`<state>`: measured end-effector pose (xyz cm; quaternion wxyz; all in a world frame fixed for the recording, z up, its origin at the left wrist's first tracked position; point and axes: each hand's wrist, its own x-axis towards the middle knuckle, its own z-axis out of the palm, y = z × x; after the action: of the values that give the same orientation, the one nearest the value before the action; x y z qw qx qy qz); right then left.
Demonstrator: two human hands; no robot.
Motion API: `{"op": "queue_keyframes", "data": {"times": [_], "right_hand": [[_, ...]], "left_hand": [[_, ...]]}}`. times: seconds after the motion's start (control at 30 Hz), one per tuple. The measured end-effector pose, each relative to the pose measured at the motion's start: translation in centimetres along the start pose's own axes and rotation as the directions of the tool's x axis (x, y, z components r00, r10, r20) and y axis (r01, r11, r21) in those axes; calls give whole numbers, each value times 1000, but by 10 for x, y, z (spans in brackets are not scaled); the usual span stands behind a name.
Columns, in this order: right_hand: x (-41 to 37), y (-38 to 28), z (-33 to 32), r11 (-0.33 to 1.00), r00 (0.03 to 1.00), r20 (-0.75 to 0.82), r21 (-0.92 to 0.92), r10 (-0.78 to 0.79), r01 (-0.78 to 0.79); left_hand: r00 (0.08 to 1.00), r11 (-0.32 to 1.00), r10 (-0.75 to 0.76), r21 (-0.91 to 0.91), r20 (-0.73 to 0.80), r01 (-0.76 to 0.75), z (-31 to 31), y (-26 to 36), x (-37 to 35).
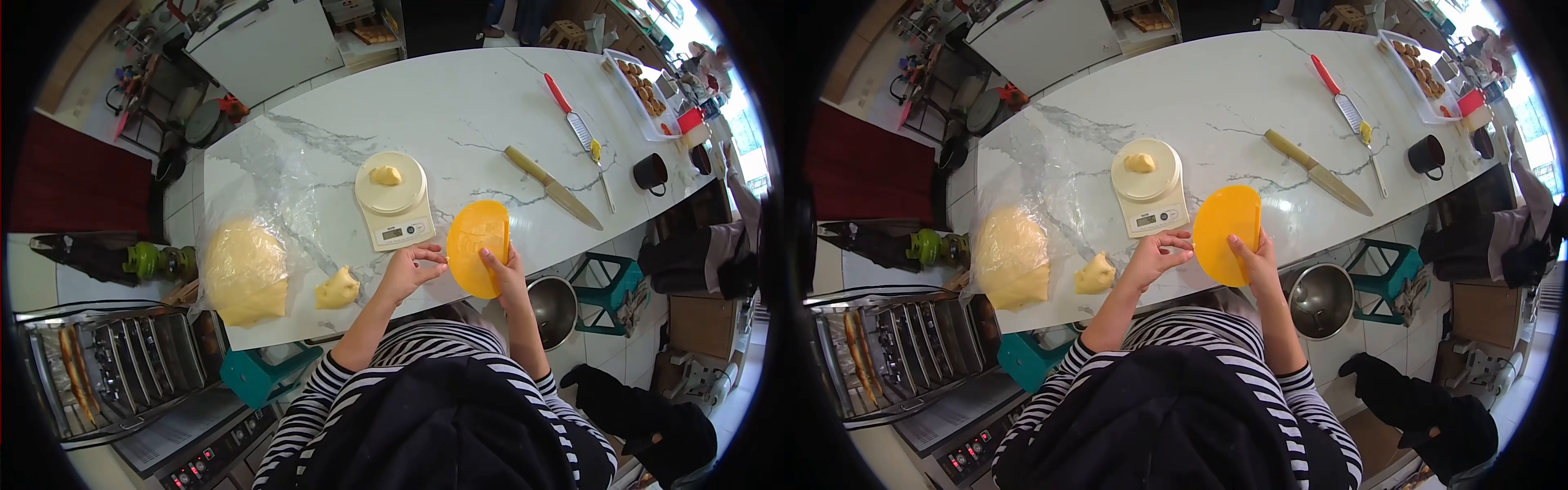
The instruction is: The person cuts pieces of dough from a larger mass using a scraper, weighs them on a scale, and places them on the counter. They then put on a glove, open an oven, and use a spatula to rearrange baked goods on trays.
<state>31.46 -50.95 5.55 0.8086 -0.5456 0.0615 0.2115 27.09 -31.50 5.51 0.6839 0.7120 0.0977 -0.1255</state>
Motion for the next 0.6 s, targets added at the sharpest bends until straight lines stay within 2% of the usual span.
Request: {"op": "queue_keyframes", "data": {"times": [0.17, 0.27, 0.47, 0.6], "right_hand": [[-9, 2, 0, 999, 999, -17, -29, -30, 29], [-14, 2, 0, 999, 999, -28, -18, -42, 42], [-25, 4, -3, 997, 994, -85, -34, -74, 71], [-30, 2, -11, 996, 990, -107, -21, -90, 88]], "left_hand": [[1000, 999, -13, -39, -9, 13, 1, -4, -5], [999, 999, 4, -32, 36, -3, 4, -2, -8], [999, 1000, 30, -1, 33, -30, 12, -9, -4], [998, 1000, -14, -24, 66, 15, 13, -9, -3]]}}
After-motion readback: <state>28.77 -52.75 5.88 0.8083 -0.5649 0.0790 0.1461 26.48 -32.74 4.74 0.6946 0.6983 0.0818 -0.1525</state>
